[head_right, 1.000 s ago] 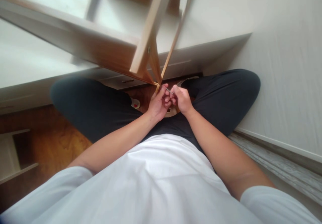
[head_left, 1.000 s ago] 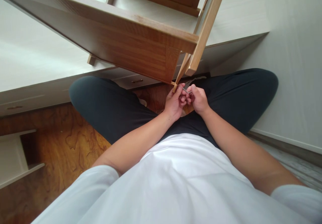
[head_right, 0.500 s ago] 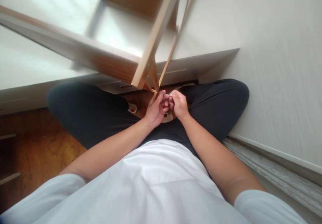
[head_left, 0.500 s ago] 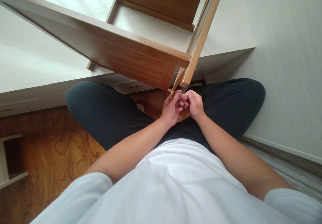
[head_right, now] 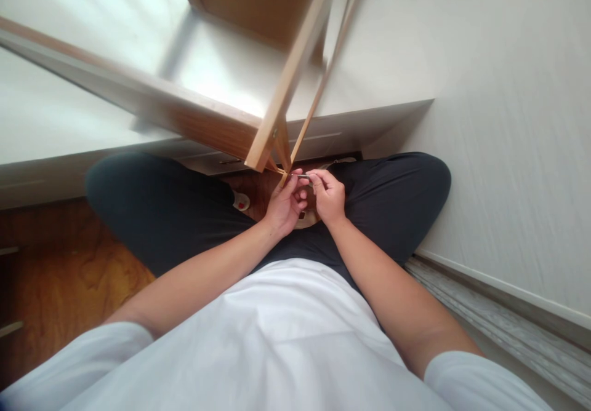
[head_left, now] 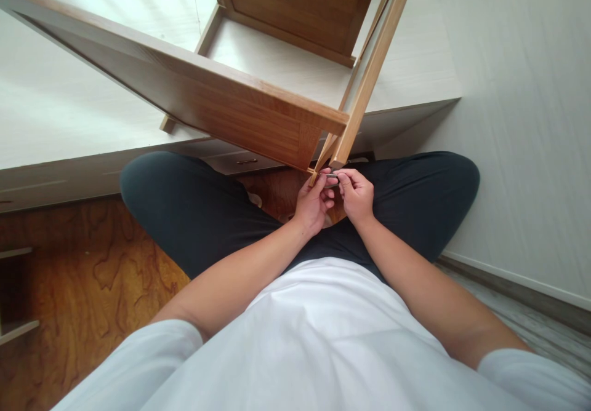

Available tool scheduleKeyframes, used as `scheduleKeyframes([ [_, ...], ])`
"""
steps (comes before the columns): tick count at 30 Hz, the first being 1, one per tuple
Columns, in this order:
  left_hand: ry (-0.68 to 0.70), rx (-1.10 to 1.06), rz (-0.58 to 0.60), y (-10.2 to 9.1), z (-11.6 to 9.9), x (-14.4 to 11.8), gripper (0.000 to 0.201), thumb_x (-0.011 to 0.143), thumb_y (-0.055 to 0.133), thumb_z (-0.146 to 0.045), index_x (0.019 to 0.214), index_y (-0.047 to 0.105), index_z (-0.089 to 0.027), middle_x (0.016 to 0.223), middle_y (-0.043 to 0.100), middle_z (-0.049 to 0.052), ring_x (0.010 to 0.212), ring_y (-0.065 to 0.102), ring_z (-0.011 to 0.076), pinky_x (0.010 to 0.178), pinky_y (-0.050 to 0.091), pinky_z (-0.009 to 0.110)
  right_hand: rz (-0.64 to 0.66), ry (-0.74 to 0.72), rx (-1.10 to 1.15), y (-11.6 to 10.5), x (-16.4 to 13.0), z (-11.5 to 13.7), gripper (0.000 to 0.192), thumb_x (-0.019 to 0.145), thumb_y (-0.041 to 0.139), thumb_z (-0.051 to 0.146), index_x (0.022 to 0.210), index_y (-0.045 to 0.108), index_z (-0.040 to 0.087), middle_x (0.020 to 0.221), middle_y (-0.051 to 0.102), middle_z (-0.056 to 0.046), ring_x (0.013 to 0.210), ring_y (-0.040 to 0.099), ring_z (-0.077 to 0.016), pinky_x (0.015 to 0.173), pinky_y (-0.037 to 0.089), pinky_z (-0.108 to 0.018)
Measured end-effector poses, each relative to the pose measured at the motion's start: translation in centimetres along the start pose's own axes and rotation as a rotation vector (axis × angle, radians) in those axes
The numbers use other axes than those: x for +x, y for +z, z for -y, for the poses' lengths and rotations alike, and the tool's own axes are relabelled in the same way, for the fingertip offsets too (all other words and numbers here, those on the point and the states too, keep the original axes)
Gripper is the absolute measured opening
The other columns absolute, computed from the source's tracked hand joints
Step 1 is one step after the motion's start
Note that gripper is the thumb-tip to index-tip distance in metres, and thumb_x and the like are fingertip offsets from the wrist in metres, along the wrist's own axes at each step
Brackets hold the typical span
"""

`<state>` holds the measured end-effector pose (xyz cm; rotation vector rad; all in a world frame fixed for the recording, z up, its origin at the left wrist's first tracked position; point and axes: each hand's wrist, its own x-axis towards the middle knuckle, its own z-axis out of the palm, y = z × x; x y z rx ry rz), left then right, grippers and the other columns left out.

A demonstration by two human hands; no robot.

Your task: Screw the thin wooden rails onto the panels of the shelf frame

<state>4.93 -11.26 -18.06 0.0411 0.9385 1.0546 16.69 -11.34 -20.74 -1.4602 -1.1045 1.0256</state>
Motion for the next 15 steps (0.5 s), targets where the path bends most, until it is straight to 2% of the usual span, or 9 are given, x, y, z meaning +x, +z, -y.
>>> scheduleKeyframes([
  [8, 0.022, 0.034, -0.028, -0.05, 0.04, 0.07, 0.038, 0.074, 0.086, -0.041, 0.104, 0.074, -0.021, 0.079, 0.067, -0.001, 0.052, 0.051, 0.0046, 0.043, 0.031, 0.017, -0.015, 0.056, -0.006, -0.09, 0.06, -0.31, 0.03, 0.091, 0.068, 0.048, 0.095, 0.078, 0.02, 0.065, 0.061, 0.001, 0.054, 0.049, -0.0131, 0.051, 0.042, -0.025],
  [15, 0.128, 0.117, -0.015, -0.46, 0.33, 0.3, 0.04, 0.074, 0.085, -0.046, 0.103, 0.074, -0.02, 0.074, 0.065, -0.002, 0.049, 0.049, 0.0043, 0.041, 0.032, 0.017, 0.009, 0.071, -0.001, -0.1, 0.11, -0.42, 0.031, 0.09, 0.07, 0.049, 0.093, 0.079, 0.019, 0.064, 0.061, 0.001, 0.053, 0.048, -0.0114, 0.051, 0.042, -0.024],
])
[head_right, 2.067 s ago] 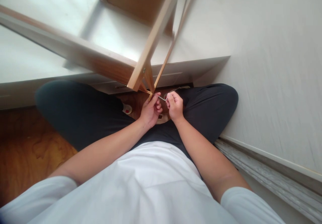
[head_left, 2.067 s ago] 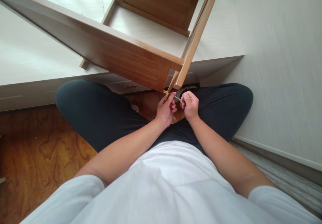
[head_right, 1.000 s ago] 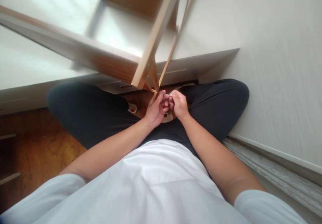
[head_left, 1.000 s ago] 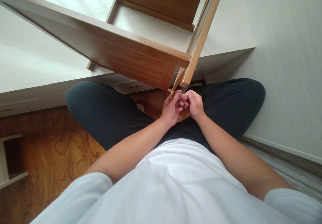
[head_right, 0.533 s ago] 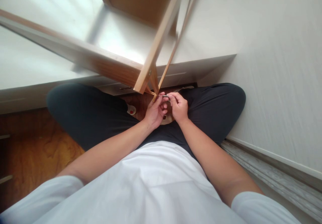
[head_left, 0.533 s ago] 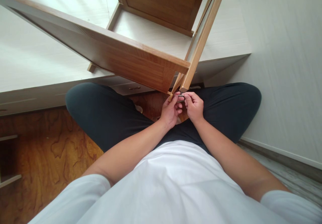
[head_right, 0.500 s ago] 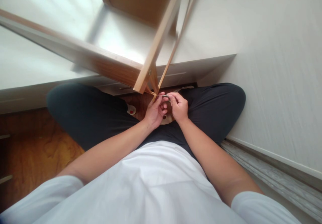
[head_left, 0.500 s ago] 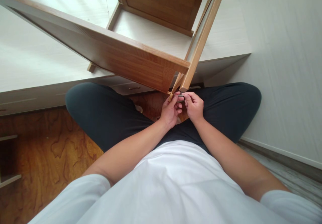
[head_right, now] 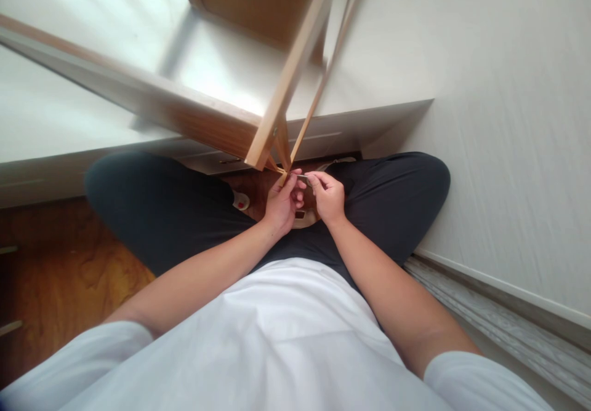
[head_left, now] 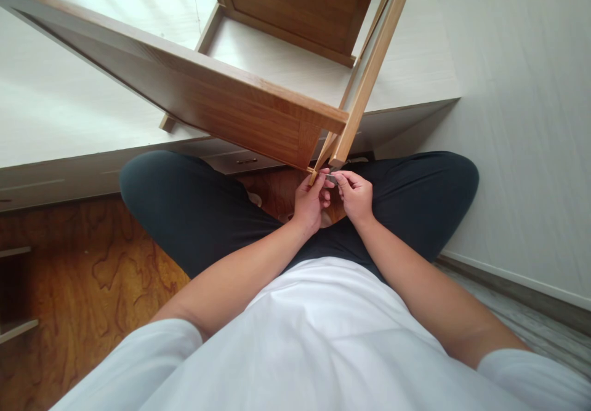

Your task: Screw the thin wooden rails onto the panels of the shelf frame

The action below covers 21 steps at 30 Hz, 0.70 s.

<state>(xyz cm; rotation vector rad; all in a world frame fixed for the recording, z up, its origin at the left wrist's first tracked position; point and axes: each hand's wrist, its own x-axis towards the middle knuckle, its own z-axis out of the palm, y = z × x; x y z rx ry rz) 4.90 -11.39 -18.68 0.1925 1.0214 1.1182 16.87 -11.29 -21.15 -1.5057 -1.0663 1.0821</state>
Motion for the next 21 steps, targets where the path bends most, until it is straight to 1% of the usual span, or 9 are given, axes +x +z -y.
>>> scheduleKeyframes([
  [7, 0.062, 0.068, -0.011, -0.11, 0.13, 0.07, 0.042, 0.078, 0.081, -0.05, 0.103, 0.073, -0.018, 0.07, 0.064, -0.003, 0.047, 0.047, 0.0038, 0.039, 0.031, 0.016, -0.008, -0.011, -0.051, -0.1, -0.32, 0.06, 0.032, 0.088, 0.071, 0.047, 0.094, 0.081, 0.017, 0.071, 0.068, -0.001, 0.056, 0.054, -0.0125, 0.055, 0.046, -0.026],
  [13, 0.057, 0.062, -0.017, -0.17, 0.29, -0.01, 0.043, 0.08, 0.079, -0.051, 0.106, 0.074, -0.018, 0.071, 0.064, -0.003, 0.046, 0.047, 0.0039, 0.039, 0.031, 0.017, 0.003, -0.018, -0.048, -0.33, -0.76, 0.14, 0.029, 0.088, 0.073, 0.044, 0.096, 0.082, 0.018, 0.078, 0.074, -0.003, 0.059, 0.06, -0.014, 0.058, 0.051, -0.028],
  [18, 0.07, 0.054, 0.018, -0.29, 0.41, -0.18, 0.046, 0.081, 0.078, -0.053, 0.109, 0.073, -0.018, 0.071, 0.065, -0.002, 0.048, 0.048, 0.0043, 0.04, 0.033, 0.016, -0.019, -0.034, -0.076, -0.38, -0.92, 0.21, 0.028, 0.087, 0.073, 0.044, 0.096, 0.082, 0.019, 0.081, 0.076, -0.005, 0.07, 0.068, -0.0193, 0.064, 0.056, -0.03],
  [21, 0.066, 0.06, 0.022, -0.35, 0.44, -0.18, 0.046, 0.082, 0.076, -0.054, 0.111, 0.073, -0.018, 0.072, 0.065, -0.002, 0.048, 0.047, 0.0045, 0.04, 0.033, 0.017, -0.029, -0.048, -0.079, -0.36, -0.93, 0.25, 0.027, 0.087, 0.074, 0.043, 0.096, 0.083, 0.019, 0.083, 0.077, -0.006, 0.076, 0.071, -0.0217, 0.068, 0.058, -0.032],
])
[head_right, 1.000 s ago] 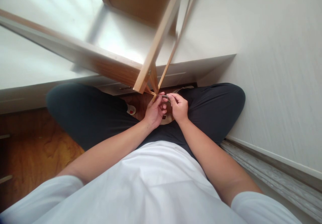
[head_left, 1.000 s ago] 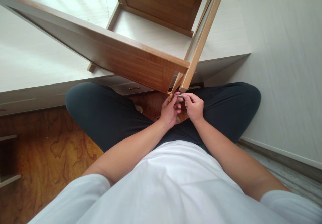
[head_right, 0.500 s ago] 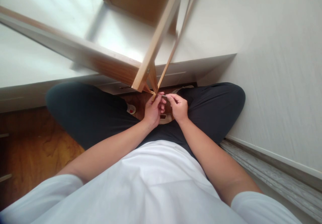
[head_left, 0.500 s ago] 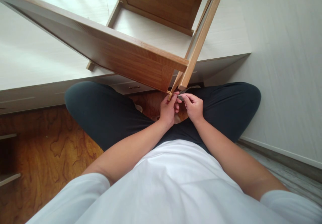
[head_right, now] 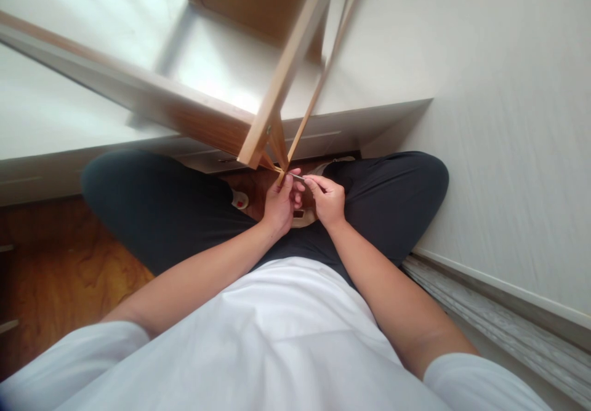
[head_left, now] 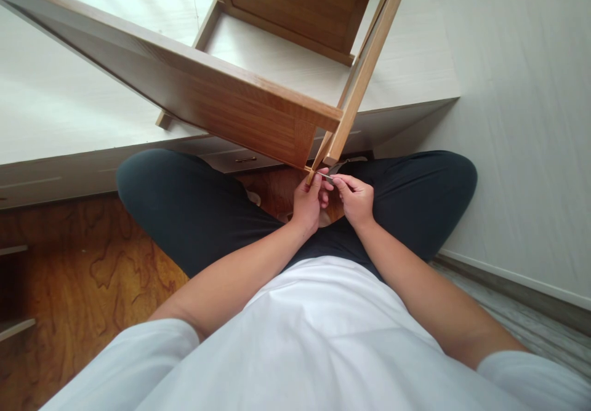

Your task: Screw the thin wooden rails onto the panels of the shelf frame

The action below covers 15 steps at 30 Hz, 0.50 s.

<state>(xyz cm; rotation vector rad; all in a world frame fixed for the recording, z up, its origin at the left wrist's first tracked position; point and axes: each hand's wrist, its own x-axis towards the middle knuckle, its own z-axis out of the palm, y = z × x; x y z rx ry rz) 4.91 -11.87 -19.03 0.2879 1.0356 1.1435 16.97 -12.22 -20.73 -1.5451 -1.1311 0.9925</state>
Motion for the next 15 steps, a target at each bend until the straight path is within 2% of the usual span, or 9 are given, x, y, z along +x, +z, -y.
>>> scheduleKeyframes([
  [15, -0.009, 0.022, -0.017, 0.07, -0.21, 0.19, 0.039, 0.085, 0.075, -0.051, 0.107, 0.074, -0.019, 0.07, 0.062, -0.003, 0.048, 0.046, 0.0043, 0.041, 0.032, 0.016, 0.013, 0.013, -0.009, -0.07, -0.28, 0.04, 0.028, 0.087, 0.074, 0.044, 0.095, 0.083, 0.019, 0.083, 0.078, -0.006, 0.078, 0.073, -0.0232, 0.068, 0.06, -0.033],
])
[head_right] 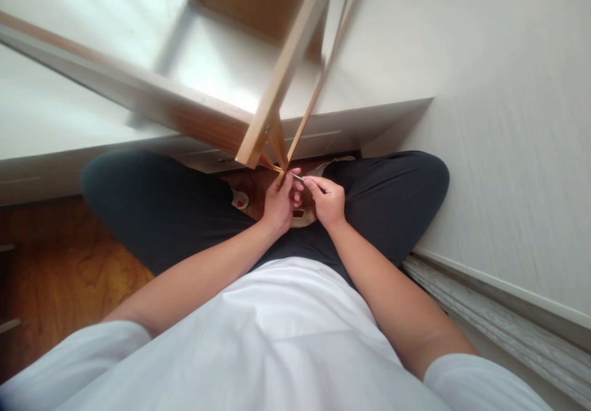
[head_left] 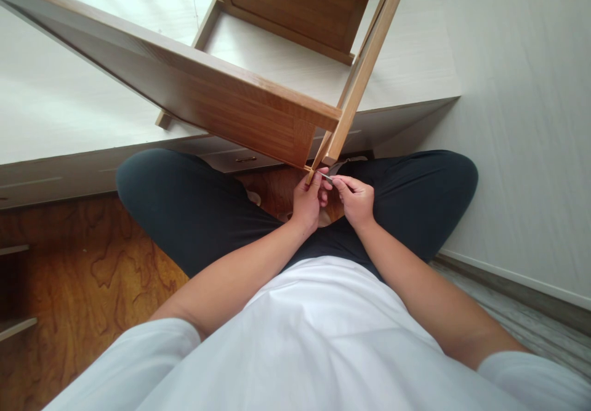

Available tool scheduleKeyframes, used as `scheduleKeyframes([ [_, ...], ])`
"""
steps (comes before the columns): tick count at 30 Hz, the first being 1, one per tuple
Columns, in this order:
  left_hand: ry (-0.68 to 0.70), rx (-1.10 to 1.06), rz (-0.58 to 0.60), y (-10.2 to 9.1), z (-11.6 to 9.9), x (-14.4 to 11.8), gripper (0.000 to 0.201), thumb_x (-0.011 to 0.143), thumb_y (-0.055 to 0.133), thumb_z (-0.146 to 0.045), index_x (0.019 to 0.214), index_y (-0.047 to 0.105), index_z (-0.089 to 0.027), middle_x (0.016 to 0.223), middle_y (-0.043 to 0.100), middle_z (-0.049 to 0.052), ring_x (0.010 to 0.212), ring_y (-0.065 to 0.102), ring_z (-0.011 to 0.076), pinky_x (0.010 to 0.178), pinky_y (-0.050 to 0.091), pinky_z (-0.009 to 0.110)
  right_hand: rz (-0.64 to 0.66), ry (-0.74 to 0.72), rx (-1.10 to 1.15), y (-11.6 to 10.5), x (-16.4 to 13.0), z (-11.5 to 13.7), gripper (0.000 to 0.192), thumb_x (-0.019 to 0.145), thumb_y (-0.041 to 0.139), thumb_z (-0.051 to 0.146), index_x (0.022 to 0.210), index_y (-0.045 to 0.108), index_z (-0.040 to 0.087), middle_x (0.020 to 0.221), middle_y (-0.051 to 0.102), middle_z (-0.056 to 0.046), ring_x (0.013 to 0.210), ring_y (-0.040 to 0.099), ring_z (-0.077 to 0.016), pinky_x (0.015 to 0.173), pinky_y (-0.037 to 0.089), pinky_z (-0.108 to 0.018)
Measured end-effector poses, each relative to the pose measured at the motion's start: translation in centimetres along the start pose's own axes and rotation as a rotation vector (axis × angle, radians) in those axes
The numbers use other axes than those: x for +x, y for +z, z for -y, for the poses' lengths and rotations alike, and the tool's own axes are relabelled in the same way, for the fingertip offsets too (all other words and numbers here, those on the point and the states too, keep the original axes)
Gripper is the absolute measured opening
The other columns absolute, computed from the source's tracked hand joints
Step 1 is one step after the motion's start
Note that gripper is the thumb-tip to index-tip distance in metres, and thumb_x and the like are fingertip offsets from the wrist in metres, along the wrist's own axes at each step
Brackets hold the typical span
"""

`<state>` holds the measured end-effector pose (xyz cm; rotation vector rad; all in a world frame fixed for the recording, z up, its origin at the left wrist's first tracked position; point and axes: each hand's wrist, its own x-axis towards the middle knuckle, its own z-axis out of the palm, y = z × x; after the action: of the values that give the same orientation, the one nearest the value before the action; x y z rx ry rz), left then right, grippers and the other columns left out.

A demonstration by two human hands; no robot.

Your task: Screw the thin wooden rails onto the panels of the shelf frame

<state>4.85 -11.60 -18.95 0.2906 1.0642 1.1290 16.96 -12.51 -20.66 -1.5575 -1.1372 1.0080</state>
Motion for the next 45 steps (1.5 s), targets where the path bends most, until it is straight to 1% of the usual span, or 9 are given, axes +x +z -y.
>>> scheduleKeyframes([
  [7, 0.008, -0.023, 0.028, -0.2, 0.2, 0.0, 0.04, 0.084, 0.075, -0.052, 0.105, 0.073, -0.018, 0.069, 0.06, -0.003, 0.048, 0.046, 0.0042, 0.041, 0.032, 0.016, -0.005, -0.087, -0.057, -0.1, -0.2, 0.0, 0.023, 0.089, 0.073, 0.041, 0.097, 0.083, 0.022, 0.09, 0.08, -0.006, 0.082, 0.076, -0.0241, 0.078, 0.062, -0.038],
  [12, -0.011, -0.025, 0.032, -0.2, 0.2, -0.1, 0.041, 0.084, 0.075, -0.054, 0.103, 0.073, -0.018, 0.069, 0.058, -0.003, 0.049, 0.045, 0.0041, 0.041, 0.031, 0.016, -0.026, -0.281, -0.216, -0.3, -0.5, 0.7, 0.021, 0.094, 0.068, 0.038, 0.099, 0.083, 0.023, 0.097, 0.081, -0.006, 0.088, 0.077, -0.0235, 0.085, 0.062, -0.037],
  [15, -0.012, -0.037, 0.042, -0.2, 0.2, -0.1, 0.04, 0.083, 0.075, -0.053, 0.102, 0.073, -0.018, 0.069, 0.058, -0.004, 0.049, 0.045, 0.0042, 0.041, 0.031, 0.016, -0.035, -0.367, -0.299, -0.3, -0.6, 1.1, 0.022, 0.097, 0.065, 0.037, 0.102, 0.082, 0.024, 0.097, 0.081, -0.007, 0.085, 0.076, -0.0223, 0.083, 0.061, -0.035],
  [18, -0.02, -0.054, 0.042, -0.1, 0.1, -0.1, 0.04, 0.082, 0.076, -0.053, 0.102, 0.072, -0.018, 0.069, 0.058, -0.004, 0.049, 0.045, 0.0041, 0.042, 0.031, 0.016, -0.028, -0.366, -0.354, -0.3, -0.5, 1.1, 0.024, 0.098, 0.063, 0.039, 0.103, 0.082, 0.025, 0.097, 0.081, -0.007, 0.082, 0.076, -0.0223, 0.081, 0.062, -0.035],
  [24, -0.105, -0.094, 0.026, 0.2, -0.4, -0.3, 0.038, 0.083, 0.076, -0.051, 0.106, 0.072, -0.021, 0.071, 0.057, -0.004, 0.05, 0.045, 0.0042, 0.043, 0.032, 0.016, -0.034, -0.338, -0.384, -0.2, -0.6, 1.1, 0.026, 0.098, 0.062, 0.039, 0.106, 0.082, 0.025, 0.096, 0.081, -0.007, 0.082, 0.076, -0.0231, 0.082, 0.061, -0.036],
  [33, -0.106, -0.125, 0.034, 0.4, -0.5, -0.4, 0.037, 0.081, 0.079, -0.048, 0.105, 0.073, -0.021, 0.072, 0.058, -0.004, 0.051, 0.046, 0.0037, 0.043, 0.032, 0.016, -0.03, -0.383, -0.298, -0.1, -0.3, 1.1, 0.021, 0.097, 0.065, 0.033, 0.104, 0.082, 0.024, 0.097, 0.082, -0.007, 0.086, 0.077, -0.0234, 0.082, 0.061, -0.036],
  [38, -0.1, -0.141, 0.049, 0.3, -0.4, -0.4, 0.036, 0.08, 0.081, -0.046, 0.104, 0.074, -0.02, 0.07, 0.056, -0.005, 0.051, 0.045, 0.0038, 0.043, 0.031, 0.016, -0.008, -0.314, -0.288, -0.1, -0.3, 0.8, 0.021, 0.095, 0.066, 0.037, 0.101, 0.083, 0.025, 0.098, 0.082, -0.005, 0.086, 0.078, -0.024, 0.082, 0.062, -0.037],
  [43, -0.086, -0.142, 0.032, 0.2, -0.4, -0.3, 0.032, 0.08, 0.081, -0.043, 0.1, 0.074, -0.019, 0.069, 0.055, -0.005, 0.05, 0.045, 0.0036, 0.043, 0.03, 0.016, 0.004, -0.292, -0.224, 0.0, -0.3, 0.6, 0.02, 0.094, 0.068, 0.037, 0.101, 0.083, 0.026, 0.1, 0.081, -0.006, 0.091, 0.077, -0.0252, 0.086, 0.061, -0.039],
  [45, -0.083, -0.145, 0.015, 0.3, -0.4, -0.3, 0.031, 0.081, 0.081, -0.043, 0.099, 0.073, -0.019, 0.068, 0.055, -0.005, 0.05, 0.045, 0.0034, 0.043, 0.03, 0.016, 0.019, -0.248, -0.189, 0.1, -0.3, 0.5, 0.021, 0.093, 0.069, 0.039, 0.098, 0.083, 0.025, 0.098, 0.081, -0.006, 0.09, 0.077, -0.0252, 0.086, 0.06, -0.039],
])
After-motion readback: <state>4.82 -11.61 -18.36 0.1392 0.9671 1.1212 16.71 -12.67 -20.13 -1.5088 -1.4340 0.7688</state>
